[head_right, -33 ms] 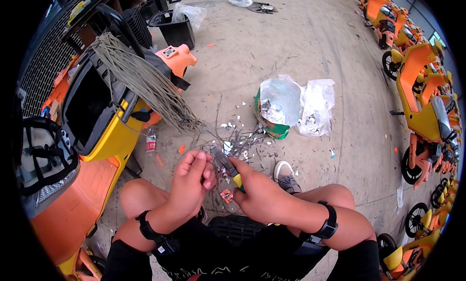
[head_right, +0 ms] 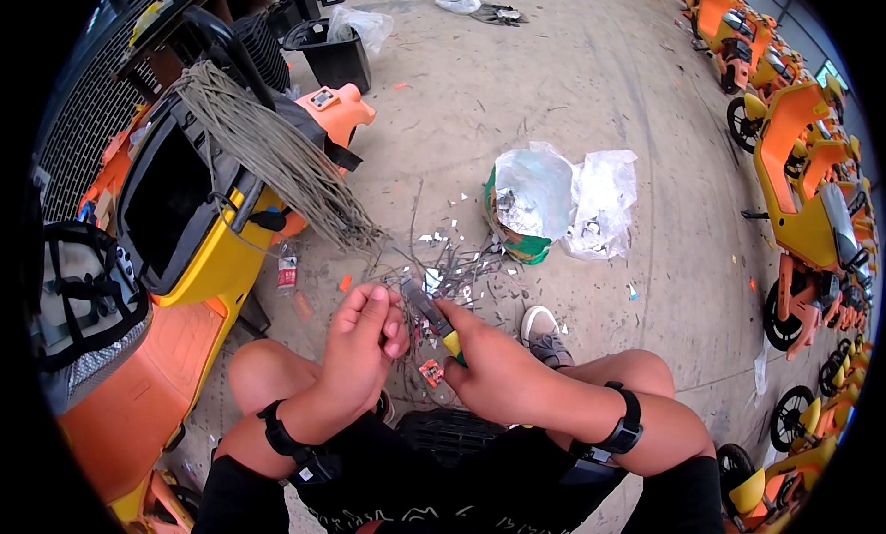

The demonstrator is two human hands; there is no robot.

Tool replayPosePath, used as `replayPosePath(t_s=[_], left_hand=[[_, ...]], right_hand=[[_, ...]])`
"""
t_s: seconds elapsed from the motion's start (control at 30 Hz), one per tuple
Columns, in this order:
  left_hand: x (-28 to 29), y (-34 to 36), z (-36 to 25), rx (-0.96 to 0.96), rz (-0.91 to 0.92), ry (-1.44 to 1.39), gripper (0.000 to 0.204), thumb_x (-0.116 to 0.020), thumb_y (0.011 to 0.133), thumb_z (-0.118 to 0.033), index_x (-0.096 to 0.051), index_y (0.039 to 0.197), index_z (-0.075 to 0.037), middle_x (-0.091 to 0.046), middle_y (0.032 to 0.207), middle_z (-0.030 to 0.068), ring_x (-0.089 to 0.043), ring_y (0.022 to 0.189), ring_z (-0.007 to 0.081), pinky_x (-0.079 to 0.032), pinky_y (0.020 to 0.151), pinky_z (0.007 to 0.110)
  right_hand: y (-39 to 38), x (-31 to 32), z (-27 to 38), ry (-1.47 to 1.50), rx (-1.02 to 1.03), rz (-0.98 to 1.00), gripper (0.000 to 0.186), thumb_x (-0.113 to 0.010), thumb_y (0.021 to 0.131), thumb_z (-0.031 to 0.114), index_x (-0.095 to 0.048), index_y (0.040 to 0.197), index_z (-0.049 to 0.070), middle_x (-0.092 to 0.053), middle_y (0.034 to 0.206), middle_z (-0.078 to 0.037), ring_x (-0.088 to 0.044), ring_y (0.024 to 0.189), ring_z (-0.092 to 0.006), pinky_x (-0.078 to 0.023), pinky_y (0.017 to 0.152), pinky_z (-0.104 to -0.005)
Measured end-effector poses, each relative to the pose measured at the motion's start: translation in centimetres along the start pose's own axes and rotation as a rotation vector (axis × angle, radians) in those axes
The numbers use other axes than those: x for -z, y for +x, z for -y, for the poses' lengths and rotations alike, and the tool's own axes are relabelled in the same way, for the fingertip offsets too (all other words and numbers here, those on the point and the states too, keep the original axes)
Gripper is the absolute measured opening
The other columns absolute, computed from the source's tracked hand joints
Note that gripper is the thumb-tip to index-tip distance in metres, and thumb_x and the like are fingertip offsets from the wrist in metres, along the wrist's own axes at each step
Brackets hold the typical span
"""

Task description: The person uses a pair of pliers to cut and manipulate several thin gray wires while sitting in a service area.

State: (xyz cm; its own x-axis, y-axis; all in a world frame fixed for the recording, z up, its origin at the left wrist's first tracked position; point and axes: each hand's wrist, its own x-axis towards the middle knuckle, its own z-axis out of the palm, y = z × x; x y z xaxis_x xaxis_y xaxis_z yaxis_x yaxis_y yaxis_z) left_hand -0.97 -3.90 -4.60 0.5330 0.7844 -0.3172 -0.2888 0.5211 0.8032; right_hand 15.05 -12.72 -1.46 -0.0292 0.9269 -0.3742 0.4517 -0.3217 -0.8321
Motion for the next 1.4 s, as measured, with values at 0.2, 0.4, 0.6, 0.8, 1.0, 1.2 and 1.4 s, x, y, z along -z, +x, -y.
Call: replayPosePath(t_s=[0.2,0.4,0.6,0.8,1.0,1.2,1.4], left_hand=[[0.0,-0.1,-0.4,0.013,0.031,0.058,0.024,-0.047,0.104,-0.026,-0.053,0.102,-0.003,-0.048,0.072,-0.0007,-0.042,0.059,0.0059,-0.036,0.054,0.021],[0.3,-0.2,0.5,0.111,0.129,0.205,0.022,-0.049,0.103,-0.027,-0.056,0.100,-0.006,-0.046,0.068,-0.0033,-0.040,0.059,0.0032,-0.032,0.048,0.020],[0.4,-0.2,0.3,0.153,0.135,0.208,0.024,-0.049,0.103,-0.026,-0.058,0.099,-0.004,-0.046,0.065,-0.0037,-0.038,0.056,0.0036,-0.032,0.048,0.020],[0.6,-0.4,0.0,0.262,0.142,0.180,0.033,-0.053,0.102,-0.032,-0.058,0.094,-0.001,-0.045,0.067,-0.0018,-0.038,0.057,0.0073,-0.035,0.055,0.024],[0.6,-0.5,-0.1,0.266,0.153,0.168,0.038,-0.054,0.099,-0.037,-0.060,0.093,0.000,-0.045,0.066,-0.0022,-0.038,0.057,0.0071,-0.035,0.055,0.024],[0.8,-0.4,-0.2,0.200,0.189,0.264,0.042,-0.055,0.099,-0.038,-0.064,0.094,0.003,-0.049,0.066,-0.0013,-0.040,0.058,0.0072,-0.035,0.055,0.023],[0.8,-0.3,-0.3,0.206,0.176,0.354,0.044,-0.058,0.098,-0.040,-0.067,0.098,0.002,-0.045,0.062,-0.0033,-0.037,0.056,0.0053,-0.035,0.052,0.022]], right_hand=[[-0.2,-0.2,-0.5,-0.052,0.102,-0.034,0.062,-0.058,0.087,0.004,-0.032,0.143,-0.003,-0.061,0.114,-0.021,-0.063,0.100,-0.0339,-0.049,0.085,-0.0371],[-0.1,0.0,0.4,-0.073,0.083,-0.039,0.063,-0.055,0.084,0.002,-0.030,0.141,-0.011,-0.053,0.120,-0.035,-0.058,0.104,-0.0463,-0.048,0.088,-0.0448],[0.2,-0.5,-0.8,-0.197,0.167,-0.120,0.064,-0.059,0.084,0.003,-0.033,0.142,-0.004,-0.057,0.117,-0.029,-0.059,0.103,-0.0430,-0.049,0.086,-0.0430],[0.1,-0.3,-0.1,-0.182,0.170,-0.094,0.061,-0.056,0.083,-0.001,-0.033,0.138,-0.009,-0.055,0.113,-0.032,-0.058,0.101,-0.0463,-0.049,0.086,-0.0457],[0.1,-0.3,-0.4,-0.164,0.178,-0.119,0.061,-0.061,0.085,0.005,-0.036,0.141,-0.003,-0.058,0.114,-0.028,-0.061,0.099,-0.0425,-0.049,0.085,-0.0433],[-0.1,0.0,-0.3,-0.162,0.149,-0.116,0.059,-0.062,0.086,0.007,-0.038,0.140,-0.002,-0.060,0.110,-0.027,-0.062,0.095,-0.0419,-0.051,0.081,-0.0432],[-0.3,0.4,0.4,-0.174,0.106,-0.052,0.058,-0.057,0.084,0.002,-0.037,0.138,-0.007,-0.057,0.114,-0.031,-0.059,0.102,-0.0449,-0.049,0.087,-0.0455]])
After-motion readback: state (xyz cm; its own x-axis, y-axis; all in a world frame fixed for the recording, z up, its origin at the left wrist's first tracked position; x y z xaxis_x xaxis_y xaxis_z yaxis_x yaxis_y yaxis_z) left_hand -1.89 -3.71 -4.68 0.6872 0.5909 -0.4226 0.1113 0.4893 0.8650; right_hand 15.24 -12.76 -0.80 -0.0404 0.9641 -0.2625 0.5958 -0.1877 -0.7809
